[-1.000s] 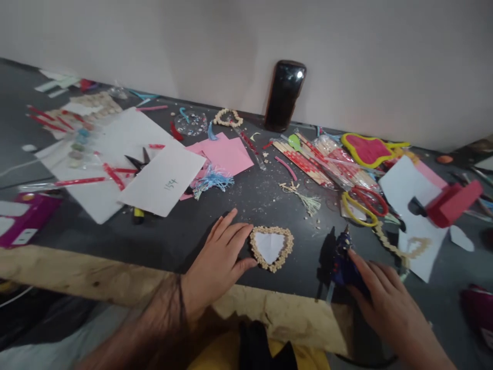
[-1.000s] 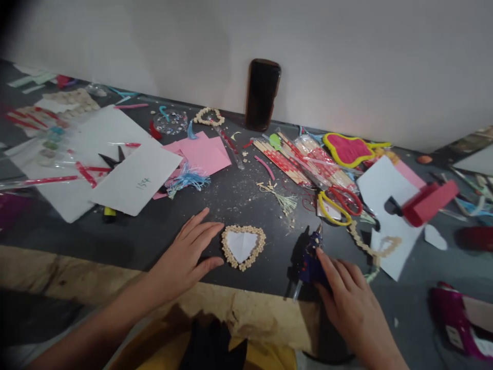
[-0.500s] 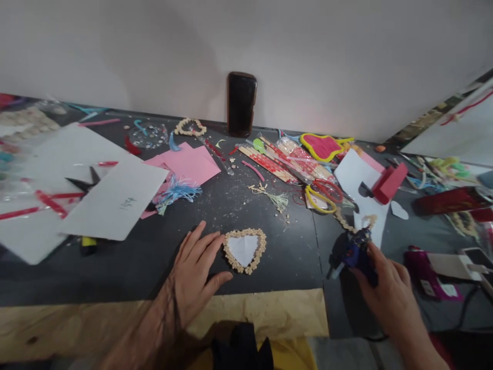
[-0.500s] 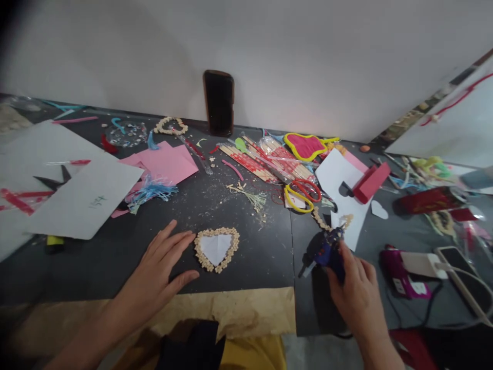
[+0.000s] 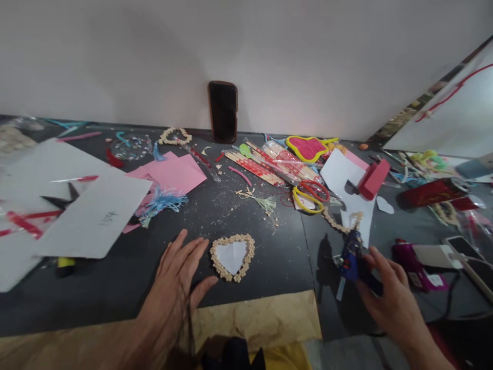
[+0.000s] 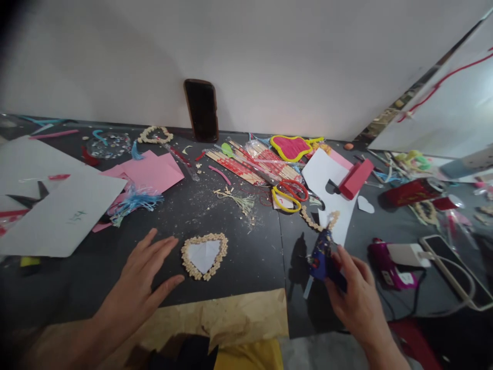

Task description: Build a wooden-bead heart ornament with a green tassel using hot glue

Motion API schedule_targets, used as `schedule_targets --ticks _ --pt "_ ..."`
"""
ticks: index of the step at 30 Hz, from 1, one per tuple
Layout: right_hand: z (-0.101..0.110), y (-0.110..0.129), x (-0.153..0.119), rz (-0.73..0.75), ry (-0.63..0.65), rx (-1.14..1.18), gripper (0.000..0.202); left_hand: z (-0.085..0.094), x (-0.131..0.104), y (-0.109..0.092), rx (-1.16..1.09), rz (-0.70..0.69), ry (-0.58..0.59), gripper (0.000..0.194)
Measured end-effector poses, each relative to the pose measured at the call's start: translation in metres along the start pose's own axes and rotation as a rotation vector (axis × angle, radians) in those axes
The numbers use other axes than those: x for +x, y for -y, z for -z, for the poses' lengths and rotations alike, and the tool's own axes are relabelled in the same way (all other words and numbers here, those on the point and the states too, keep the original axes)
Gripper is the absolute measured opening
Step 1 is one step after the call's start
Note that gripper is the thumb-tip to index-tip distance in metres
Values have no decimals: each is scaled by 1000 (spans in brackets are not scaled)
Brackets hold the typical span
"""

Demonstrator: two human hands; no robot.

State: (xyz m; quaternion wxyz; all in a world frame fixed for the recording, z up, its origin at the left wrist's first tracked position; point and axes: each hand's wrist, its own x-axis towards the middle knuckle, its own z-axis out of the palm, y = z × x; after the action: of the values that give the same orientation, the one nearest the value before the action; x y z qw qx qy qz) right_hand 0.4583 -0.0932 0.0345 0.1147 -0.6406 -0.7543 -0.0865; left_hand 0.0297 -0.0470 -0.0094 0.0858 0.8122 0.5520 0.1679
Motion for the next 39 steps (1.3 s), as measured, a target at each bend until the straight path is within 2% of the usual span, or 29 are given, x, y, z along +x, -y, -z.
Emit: schedule_targets --ticks 3,6,9,11,13,17,18,20,23,27,32,36,39 --pt "7 -15 -23 -86 -29 -39 69 8 5 0 -13 -7 -9 50" --pt "12 -24 -44 -143 -17 -62 70 16 25 -22 -112 -94 -22 36" --pt "14 -23 -57 -194 -18 -56 71 15 62 -70 -216 -235 -29 19" --pt "14 -19 -62 -230 -28 -52 71 6 92 -110 -215 -428 102 16" --pt "15 -15 -66 -263 -30 -49 71 -10 119 -151 -201 -535 163 18" --pt "17 -14 -75 -299 -46 -53 70 -47 150 -217 -145 -528 198 36" --pt "17 -16 -78 -305 -56 -56 69 -55 153 -228 -142 -519 194 43" --pt "16 -19 -83 -316 -68 -54 68 -67 154 -244 -143 -520 200 41" --pt "12 -23 -89 -320 -69 -27 67 -76 153 -255 -154 -520 233 22" --pt "6 -24 -92 -310 -79 12 67 -69 165 -257 -205 -468 276 20" --pt "-1 -22 -85 -247 -73 74 66 -34 215 -253 -388 -444 363 20" --pt "-2 -19 -71 -169 -74 133 68 -4 262 -245 -520 -442 359 17" --pt "-2 -18 -58 -155 -58 153 69 11 294 -239 -668 -427 356 15"
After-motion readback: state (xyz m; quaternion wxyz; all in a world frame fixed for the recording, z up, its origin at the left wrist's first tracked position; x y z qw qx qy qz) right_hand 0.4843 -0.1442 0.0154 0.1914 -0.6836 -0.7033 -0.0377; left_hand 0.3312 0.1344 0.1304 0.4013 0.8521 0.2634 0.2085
